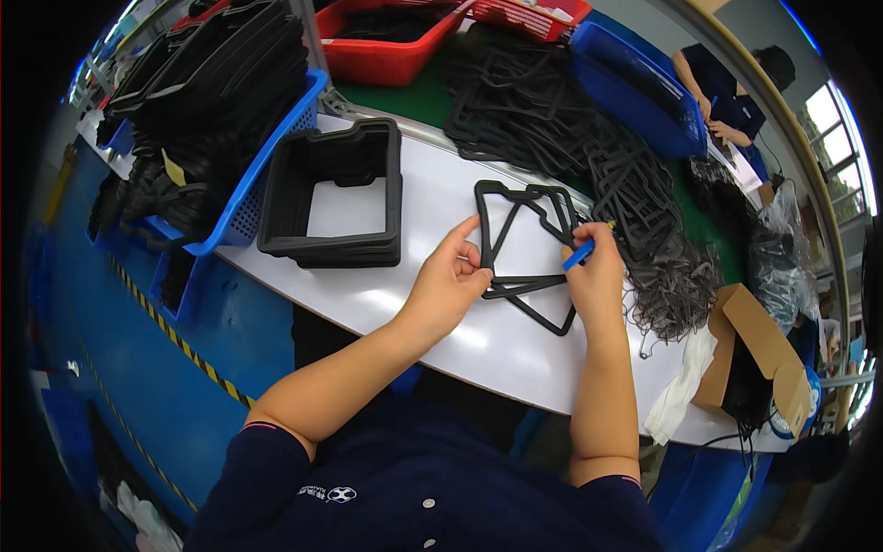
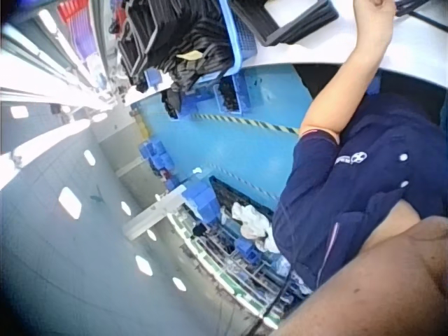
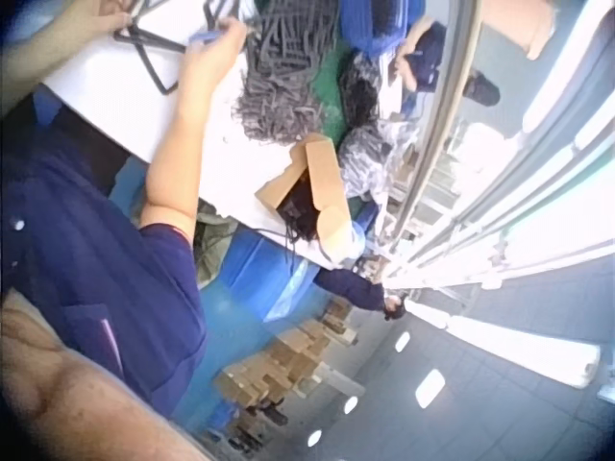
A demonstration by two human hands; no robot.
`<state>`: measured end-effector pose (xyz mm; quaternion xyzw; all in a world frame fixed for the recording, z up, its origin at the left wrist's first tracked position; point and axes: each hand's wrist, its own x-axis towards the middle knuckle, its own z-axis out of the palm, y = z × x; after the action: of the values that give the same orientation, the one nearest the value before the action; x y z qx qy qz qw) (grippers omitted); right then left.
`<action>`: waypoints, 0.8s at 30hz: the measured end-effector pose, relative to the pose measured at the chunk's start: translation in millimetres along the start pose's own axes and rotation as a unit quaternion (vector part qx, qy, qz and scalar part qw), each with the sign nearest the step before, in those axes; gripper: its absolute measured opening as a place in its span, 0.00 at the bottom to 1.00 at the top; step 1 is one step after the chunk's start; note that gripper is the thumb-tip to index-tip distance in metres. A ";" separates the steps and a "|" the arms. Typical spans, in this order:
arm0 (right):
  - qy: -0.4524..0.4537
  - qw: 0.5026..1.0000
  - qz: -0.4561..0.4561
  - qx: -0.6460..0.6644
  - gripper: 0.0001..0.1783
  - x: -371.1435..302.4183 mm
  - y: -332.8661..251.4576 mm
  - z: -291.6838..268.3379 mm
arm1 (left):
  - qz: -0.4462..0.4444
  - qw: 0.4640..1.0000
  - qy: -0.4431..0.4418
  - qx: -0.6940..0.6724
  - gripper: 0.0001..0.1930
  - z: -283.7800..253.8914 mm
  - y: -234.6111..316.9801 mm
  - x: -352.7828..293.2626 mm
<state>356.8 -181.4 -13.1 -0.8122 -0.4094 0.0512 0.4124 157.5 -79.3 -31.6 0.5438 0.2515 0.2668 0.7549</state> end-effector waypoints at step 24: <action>0.028 0.996 -0.048 0.075 0.16 31.2 -67.1 25.3 | 0.382 0.748 0.357 0.410 0.18 -118.2 84.6 -85.1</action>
<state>324.9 -121.7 26.0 -0.7594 -0.4309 0.0390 0.4858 5.2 -33.2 23.5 0.7167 0.3591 0.5787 0.1501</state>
